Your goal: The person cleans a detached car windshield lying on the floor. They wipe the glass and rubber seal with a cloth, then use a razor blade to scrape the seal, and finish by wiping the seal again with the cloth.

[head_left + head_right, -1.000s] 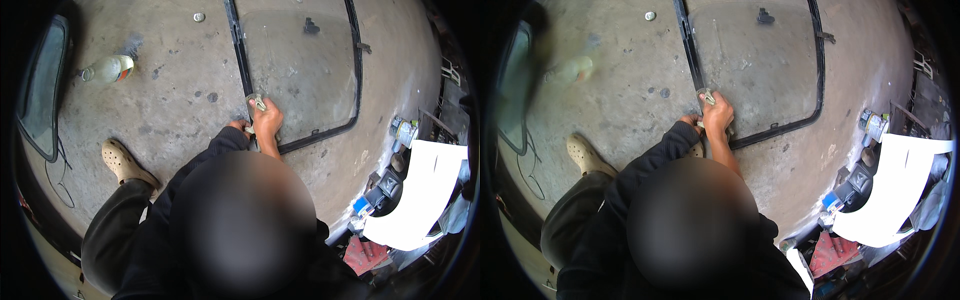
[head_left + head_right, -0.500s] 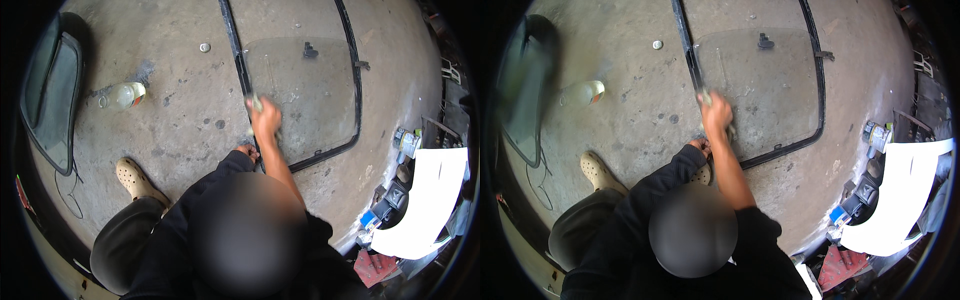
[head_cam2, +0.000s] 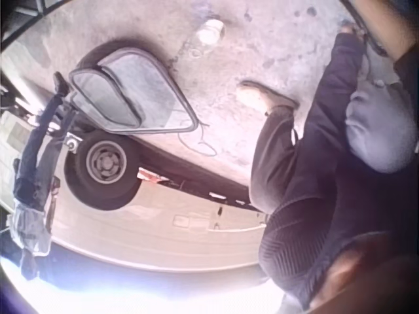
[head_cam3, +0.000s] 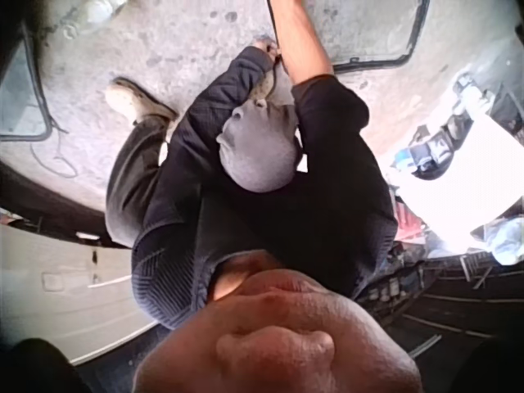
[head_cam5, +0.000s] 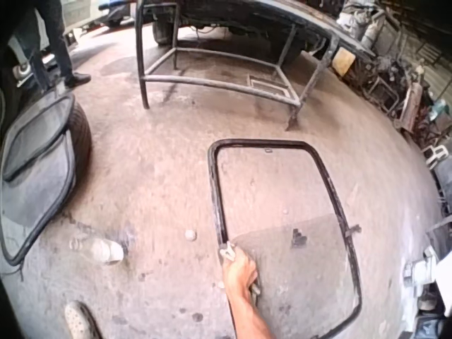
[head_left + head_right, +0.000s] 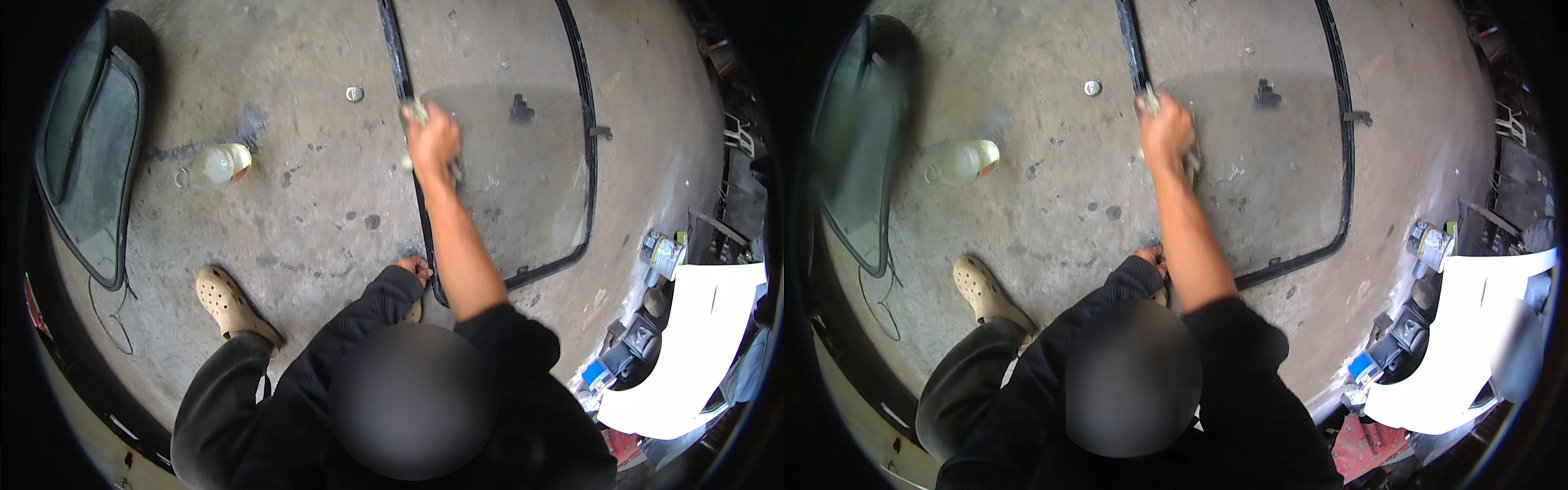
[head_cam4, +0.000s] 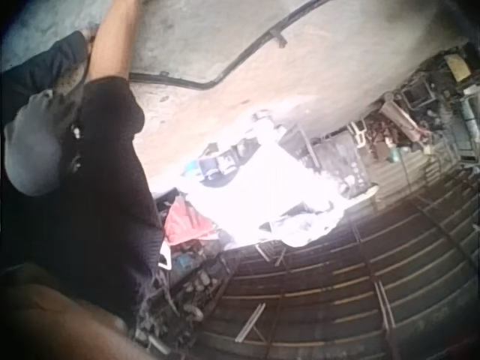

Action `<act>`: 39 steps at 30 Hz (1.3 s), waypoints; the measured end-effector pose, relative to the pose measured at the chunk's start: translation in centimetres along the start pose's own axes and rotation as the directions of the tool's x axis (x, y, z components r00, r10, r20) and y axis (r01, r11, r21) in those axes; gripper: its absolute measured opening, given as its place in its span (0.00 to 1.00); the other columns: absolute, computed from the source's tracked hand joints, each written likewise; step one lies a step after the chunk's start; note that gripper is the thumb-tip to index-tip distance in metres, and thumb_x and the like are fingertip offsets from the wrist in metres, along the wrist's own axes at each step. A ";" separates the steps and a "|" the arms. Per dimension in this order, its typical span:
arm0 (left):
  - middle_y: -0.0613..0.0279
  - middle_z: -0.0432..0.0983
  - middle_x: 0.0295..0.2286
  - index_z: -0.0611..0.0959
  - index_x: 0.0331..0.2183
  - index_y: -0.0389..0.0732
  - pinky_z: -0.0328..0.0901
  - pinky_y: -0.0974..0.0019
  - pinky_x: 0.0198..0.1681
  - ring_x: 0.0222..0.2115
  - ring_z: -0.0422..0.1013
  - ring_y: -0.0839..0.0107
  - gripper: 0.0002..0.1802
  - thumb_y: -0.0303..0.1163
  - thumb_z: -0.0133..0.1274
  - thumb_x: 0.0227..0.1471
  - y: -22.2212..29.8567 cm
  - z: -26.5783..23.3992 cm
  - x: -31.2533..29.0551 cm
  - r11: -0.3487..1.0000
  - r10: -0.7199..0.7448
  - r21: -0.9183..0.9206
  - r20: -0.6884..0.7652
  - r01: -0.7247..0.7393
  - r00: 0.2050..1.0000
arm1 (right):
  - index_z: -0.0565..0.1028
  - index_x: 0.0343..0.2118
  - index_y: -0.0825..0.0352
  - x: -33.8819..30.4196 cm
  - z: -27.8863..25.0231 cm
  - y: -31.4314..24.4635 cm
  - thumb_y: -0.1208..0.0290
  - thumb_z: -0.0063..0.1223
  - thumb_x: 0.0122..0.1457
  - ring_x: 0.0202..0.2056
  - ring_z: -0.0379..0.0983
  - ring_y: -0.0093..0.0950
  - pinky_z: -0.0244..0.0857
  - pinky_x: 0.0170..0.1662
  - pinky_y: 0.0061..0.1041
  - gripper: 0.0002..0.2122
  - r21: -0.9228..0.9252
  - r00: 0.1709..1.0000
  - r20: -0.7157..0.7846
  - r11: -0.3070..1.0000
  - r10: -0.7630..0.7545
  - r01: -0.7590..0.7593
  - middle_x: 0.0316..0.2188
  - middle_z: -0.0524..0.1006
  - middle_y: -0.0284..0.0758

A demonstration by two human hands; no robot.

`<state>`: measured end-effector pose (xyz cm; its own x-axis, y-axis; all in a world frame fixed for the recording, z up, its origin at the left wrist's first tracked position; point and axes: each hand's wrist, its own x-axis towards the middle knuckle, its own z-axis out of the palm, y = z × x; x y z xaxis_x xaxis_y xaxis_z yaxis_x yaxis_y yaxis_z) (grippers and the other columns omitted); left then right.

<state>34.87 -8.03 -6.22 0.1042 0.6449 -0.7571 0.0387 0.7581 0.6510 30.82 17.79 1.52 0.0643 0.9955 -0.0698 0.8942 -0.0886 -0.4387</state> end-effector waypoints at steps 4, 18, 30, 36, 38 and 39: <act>0.63 0.75 0.20 0.79 0.27 0.33 0.65 0.73 0.25 0.21 0.68 0.79 0.05 0.20 0.48 0.46 2.9 -1.2 -1.2 0.999 -0.045 0.013 0.036 0.044 0.998 | 0.74 0.25 0.65 -8.1 -1.3 5.2 0.64 0.60 0.47 0.26 0.72 0.43 0.63 0.26 0.41 0.10 0.067 0.998 -0.062 0.998 -0.008 0.012 0.23 0.75 0.39; 0.61 0.72 0.16 0.78 0.25 0.36 0.64 0.69 0.25 0.18 0.66 0.76 0.03 0.25 0.56 0.44 8.3 -9.0 5.8 0.984 0.180 0.006 -0.094 -0.180 0.979 | 0.75 0.33 0.62 2.7 2.2 0.8 0.58 0.59 0.48 0.31 0.72 0.44 0.65 0.32 0.42 0.14 -0.049 0.998 -0.022 0.997 0.065 -0.066 0.27 0.75 0.42; 0.58 0.73 0.17 0.79 0.26 0.36 0.65 0.68 0.27 0.19 0.67 0.75 0.04 0.25 0.56 0.44 11.0 -10.8 5.0 0.977 0.206 0.081 -0.136 -0.197 0.969 | 0.72 0.34 0.65 -0.7 3.2 4.7 0.69 0.61 0.44 0.32 0.73 0.42 0.67 0.33 0.40 0.14 -0.102 0.998 -0.004 0.992 0.070 -0.070 0.32 0.75 0.42; 0.57 0.73 0.18 0.79 0.26 0.36 0.65 0.67 0.27 0.20 0.68 0.74 0.04 0.25 0.56 0.44 5.8 -6.6 2.1 0.988 0.122 0.111 -0.134 -0.108 0.983 | 0.74 0.33 0.62 2.3 -0.6 -3.3 0.57 0.55 0.51 0.33 0.72 0.45 0.65 0.34 0.42 0.13 0.077 0.999 0.051 0.997 -0.003 -0.001 0.28 0.76 0.43; 0.56 0.73 0.18 0.79 0.26 0.36 0.65 0.67 0.28 0.20 0.68 0.73 0.04 0.26 0.56 0.44 2.2 -3.2 2.7 0.997 0.060 0.060 -0.078 -0.056 0.995 | 0.72 0.26 0.66 -3.4 1.6 2.0 0.61 0.58 0.49 0.29 0.70 0.50 0.62 0.30 0.44 0.12 0.121 0.998 -0.028 0.991 -0.057 0.060 0.23 0.75 0.45; 0.56 0.73 0.18 0.79 0.26 0.36 0.65 0.67 0.28 0.20 0.68 0.73 0.04 0.26 0.56 0.44 1.2 -2.2 2.3 0.997 0.041 0.073 -0.073 -0.035 0.997 | 0.71 0.26 0.65 -7.0 0.4 3.5 0.69 0.56 0.49 0.29 0.71 0.46 0.63 0.30 0.43 0.07 0.073 0.997 0.014 0.995 -0.076 0.075 0.26 0.75 0.41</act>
<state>32.99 -5.43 -7.35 0.0329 0.6806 -0.7319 0.1078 0.7256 0.6796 33.32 10.52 0.15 -0.0105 0.9987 -0.0491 0.8618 -0.0158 -0.5070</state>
